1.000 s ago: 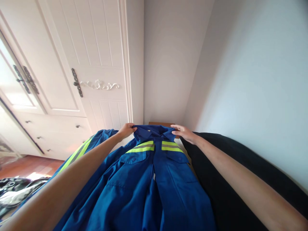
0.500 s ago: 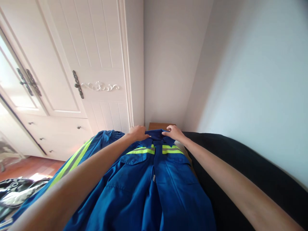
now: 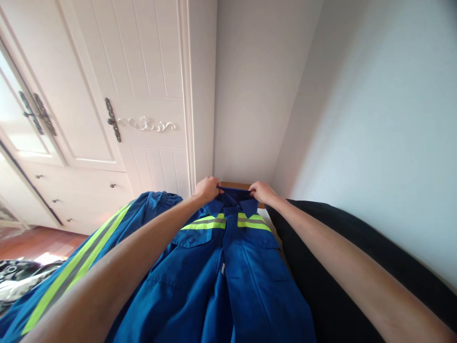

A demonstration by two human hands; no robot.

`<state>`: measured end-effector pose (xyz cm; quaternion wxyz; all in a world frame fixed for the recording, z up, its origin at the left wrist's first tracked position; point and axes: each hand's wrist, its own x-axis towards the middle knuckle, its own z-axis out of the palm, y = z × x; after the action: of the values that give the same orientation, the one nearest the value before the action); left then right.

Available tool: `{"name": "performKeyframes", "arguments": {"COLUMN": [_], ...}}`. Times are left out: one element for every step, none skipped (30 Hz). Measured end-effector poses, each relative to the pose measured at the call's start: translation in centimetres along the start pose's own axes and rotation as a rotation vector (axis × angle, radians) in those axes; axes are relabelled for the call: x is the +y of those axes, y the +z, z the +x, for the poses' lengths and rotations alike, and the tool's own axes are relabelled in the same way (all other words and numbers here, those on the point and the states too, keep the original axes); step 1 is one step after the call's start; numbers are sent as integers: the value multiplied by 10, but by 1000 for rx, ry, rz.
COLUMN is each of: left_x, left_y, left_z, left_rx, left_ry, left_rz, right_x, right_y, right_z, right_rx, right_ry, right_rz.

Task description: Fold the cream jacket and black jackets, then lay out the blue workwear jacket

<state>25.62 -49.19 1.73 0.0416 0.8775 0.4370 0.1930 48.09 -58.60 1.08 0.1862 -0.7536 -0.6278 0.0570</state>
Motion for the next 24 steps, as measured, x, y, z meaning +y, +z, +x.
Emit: {"name": "performKeyframes", "arguments": {"left_x": [2,3,5,5,5,5,5,4,4,3,3,3,3,3,3,3,4,4,6,9,13,18,24,30], "left_y": [-6,-13,-20,-27,-34,-40,-45,-50,-53,-56,-57,-59,-59,-60,-60,-60,-60,-59,-59,-57,-56,-54,-52,-51], "left_z": [1,3,4,5,6,6,6,6,5,4,3,2,1,0,0,0,-1,-2,-4,-6,-9,-13,-17,-21], "left_rx": [17,31,43,53,63,72,81,88,94,98,101,103,103,101,94,81,62,40,19,3,-12,-28,-48,-67], "left_ry": [-1,-1,-1,0,0,-1,-2,-2,-1,0,2,5,10,15,25,41,63,92,124,169,230,306,383,442], "left_rz": [-4,-5,-5,-2,1,7,12,17,22,27,31,34,37,40,42,42,40,37,30,25,23,31,47,69], "right_x": [-2,-5,-8,-11,-14,-16,-18,-19,-21,-22,-24,-26,-28,-30,-32,-34,-36,-38,-39,-41,-43,-45,-47,-49], "right_y": [-3,-6,-8,-10,-12,-13,-15,-17,-19,-21,-23,-26,-28,-31,-34,-37,-39,-41,-42,-43,-44,-44,-45,-45], "right_z": [0,0,-1,-3,-5,-7,-9,-11,-12,-14,-15,-16,-16,-17,-17,-18,-18,-19,-20,-20,-21,-22,-22,-23], "right_rx": [11,23,32,41,51,57,54,41,17,-16,-54,-89,-114,-128,-133,-131,-124,-118,-115,-115,-119,-123,-128,-130], "right_ry": [-2,-1,4,13,26,48,73,98,118,134,145,149,148,147,145,141,137,132,126,118,110,103,98,97], "right_rz": [-7,-13,-17,-20,-28,-28,-18,1,29,62,97,129,153,176,195,208,216,222,228,235,241,247,249,248]}}
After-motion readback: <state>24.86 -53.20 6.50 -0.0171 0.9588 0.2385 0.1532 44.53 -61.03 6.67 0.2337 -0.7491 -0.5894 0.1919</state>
